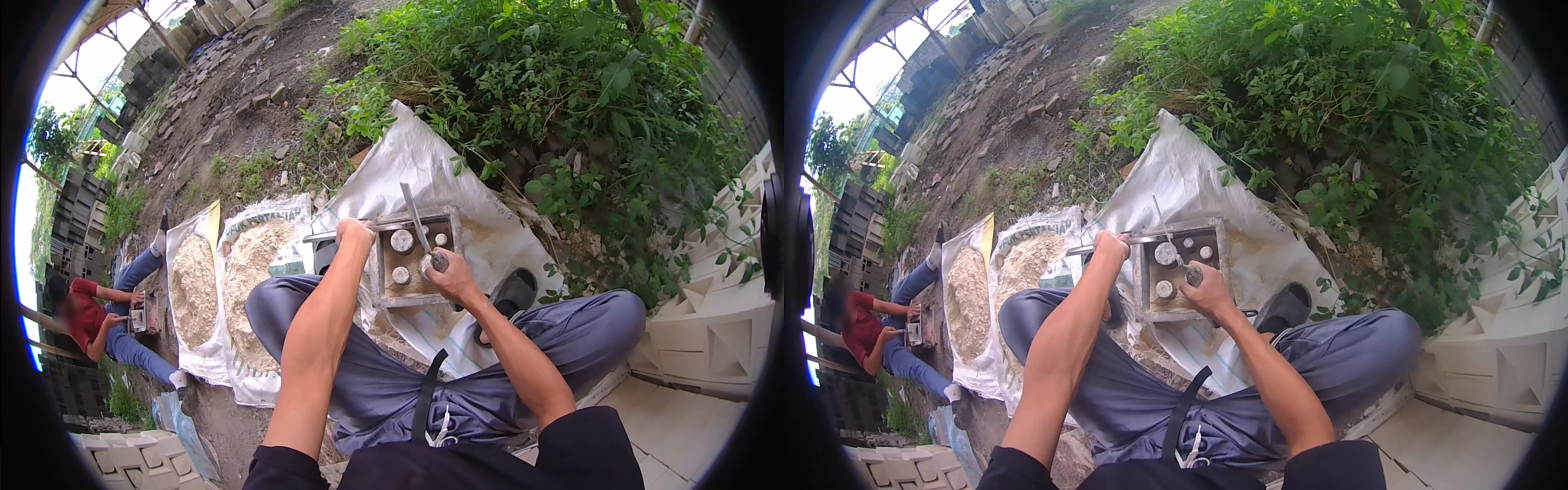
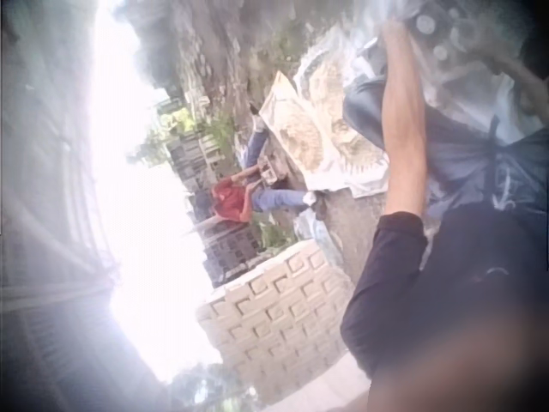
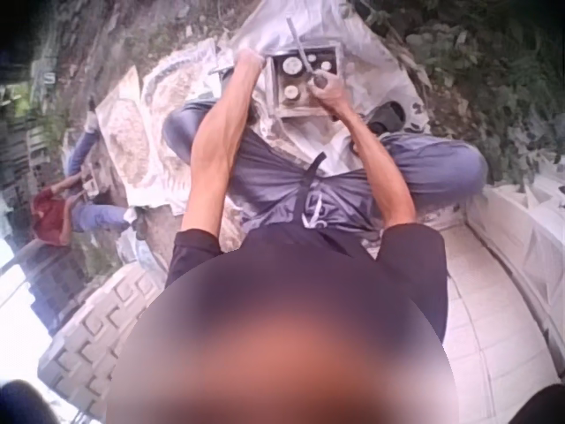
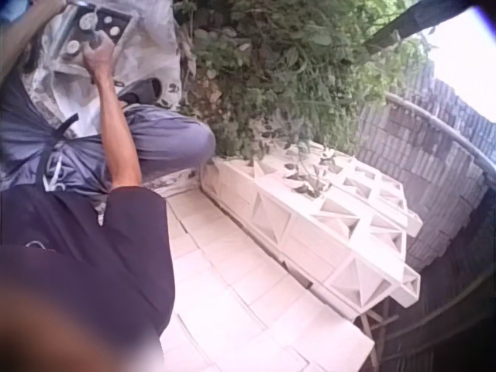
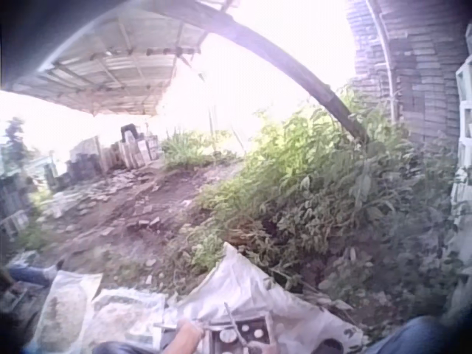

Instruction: The person packs a fine granular material into circular molds within a square metal frame using a small hand tool and then levels the top with a flat metal tool.

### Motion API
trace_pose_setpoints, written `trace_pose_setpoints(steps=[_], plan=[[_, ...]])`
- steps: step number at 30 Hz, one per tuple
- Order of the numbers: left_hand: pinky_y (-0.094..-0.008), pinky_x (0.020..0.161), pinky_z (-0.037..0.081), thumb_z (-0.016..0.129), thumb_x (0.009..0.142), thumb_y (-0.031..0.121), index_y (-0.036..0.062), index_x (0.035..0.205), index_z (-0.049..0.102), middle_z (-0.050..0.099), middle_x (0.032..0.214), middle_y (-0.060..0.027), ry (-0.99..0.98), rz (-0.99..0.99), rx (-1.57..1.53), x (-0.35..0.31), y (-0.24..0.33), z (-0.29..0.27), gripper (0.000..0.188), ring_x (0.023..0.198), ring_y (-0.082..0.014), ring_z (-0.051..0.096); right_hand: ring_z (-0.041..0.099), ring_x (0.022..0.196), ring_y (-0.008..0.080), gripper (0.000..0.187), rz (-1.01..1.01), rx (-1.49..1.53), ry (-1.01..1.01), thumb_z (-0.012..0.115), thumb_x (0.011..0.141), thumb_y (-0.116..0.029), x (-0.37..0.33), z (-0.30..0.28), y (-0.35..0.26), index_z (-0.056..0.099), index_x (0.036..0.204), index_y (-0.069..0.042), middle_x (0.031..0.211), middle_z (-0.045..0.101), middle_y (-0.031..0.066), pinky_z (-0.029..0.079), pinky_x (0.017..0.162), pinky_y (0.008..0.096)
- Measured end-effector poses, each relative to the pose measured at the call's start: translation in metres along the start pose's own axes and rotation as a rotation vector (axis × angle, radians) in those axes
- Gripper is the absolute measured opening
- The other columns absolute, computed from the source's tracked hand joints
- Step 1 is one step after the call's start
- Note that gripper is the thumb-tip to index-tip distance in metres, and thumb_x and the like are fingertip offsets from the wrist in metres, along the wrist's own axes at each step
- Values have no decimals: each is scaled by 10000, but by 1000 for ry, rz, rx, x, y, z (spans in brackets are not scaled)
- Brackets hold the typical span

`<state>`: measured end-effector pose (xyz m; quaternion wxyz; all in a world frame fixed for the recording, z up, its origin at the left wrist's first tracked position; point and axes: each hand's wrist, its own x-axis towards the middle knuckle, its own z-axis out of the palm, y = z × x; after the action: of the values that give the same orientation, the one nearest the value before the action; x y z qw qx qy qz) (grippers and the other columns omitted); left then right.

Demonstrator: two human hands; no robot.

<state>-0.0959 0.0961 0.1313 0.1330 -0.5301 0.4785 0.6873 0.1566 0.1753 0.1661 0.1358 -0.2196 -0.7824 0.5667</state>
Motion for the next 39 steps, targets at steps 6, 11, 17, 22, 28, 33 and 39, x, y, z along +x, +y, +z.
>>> trace_pose_setpoints(steps=[6, 11, 17, 22, 28, 33, 39], plan=[[-339, 493, 454, 520, 951, 468, 26, 911, 487, 529, 692, -79, -121, 67, -98, -12, 16, -18, 445, 535, -190, 498, 650, 936, 371, 398, 309, -186, 125, 633, 750, -228, -5, -27, 67, 629, 1067, 12, 947, 670, 247, 494, 844, 427], [-277, 391, 365, 515, 954, 458, 100, 736, 368, 361, 552, -13, -528, 145, -35, -33, -5, -8, 445, 430, -140, 386, 601, 1042, 426, 524, 609, -540, 174, 576, 797, -172, -17, -64, 124, 458, 1266, 31, 1079, 631, 278, 474, 917, 470], [-320, 435, 379, 614, 900, 429, 116, 636, 483, 468, 527, -14, -784, 552, 522, -59, -23, -15, 430, 462, -130, 452, 591, 1072, 392, 442, 493, -685, 271, 571, 842, -154, -9, -60, 142, 484, 1242, 11, 1155, 602, 254, 476, 906, 454], [-426, 570, 444, 617, 880, 426, -37, 706, 630, 546, 549, -208, -1069, 1145, 1340, -89, -36, -21, 495, 503, -262, 523, 602, 1020, 251, 407, -132, 167, 377, 650, 890, -214, 55, -49, 6, 532, 1213, 2, 1151, 611, 137, 473, 884, 382], [-421, 624, 430, 556, 927, 415, -39, 805, 638, 608, 669, -185, -1526, 1156, 1710, -115, -55, -41, 477, 614, -255, 520, 594, 600, 168, 367, -424, 520, 53, 616, 934, -265, 46, -66, -94, 600, 691, 9, 628, 584, 78, 508, 732, 328], [-392, 755, 474, 671, 845, 404, 8, 944, 634, 652, 888, -168, -1476, 971, 1959, -117, -67, -37, 410, 826, -291, 607, 245, 377, 78, 508, -316, 918, 317, 483, 937, -147, 42, -47, -70, 244, 490, -122, 434, 292, -24, 250, 370, 281], [-523, 1097, 284, 740, 678, 553, 70, 1416, 300, 414, 1357, -214, -847, 1159, 1692, 4, -60, -53, 985, 1283, -381, 392, 213, 368, 81, 442, -478, 661, 239, 452, 907, -137, 68, -39, -140, 250, 515, -109, 439, 264, -23, 227, 363, 278]])
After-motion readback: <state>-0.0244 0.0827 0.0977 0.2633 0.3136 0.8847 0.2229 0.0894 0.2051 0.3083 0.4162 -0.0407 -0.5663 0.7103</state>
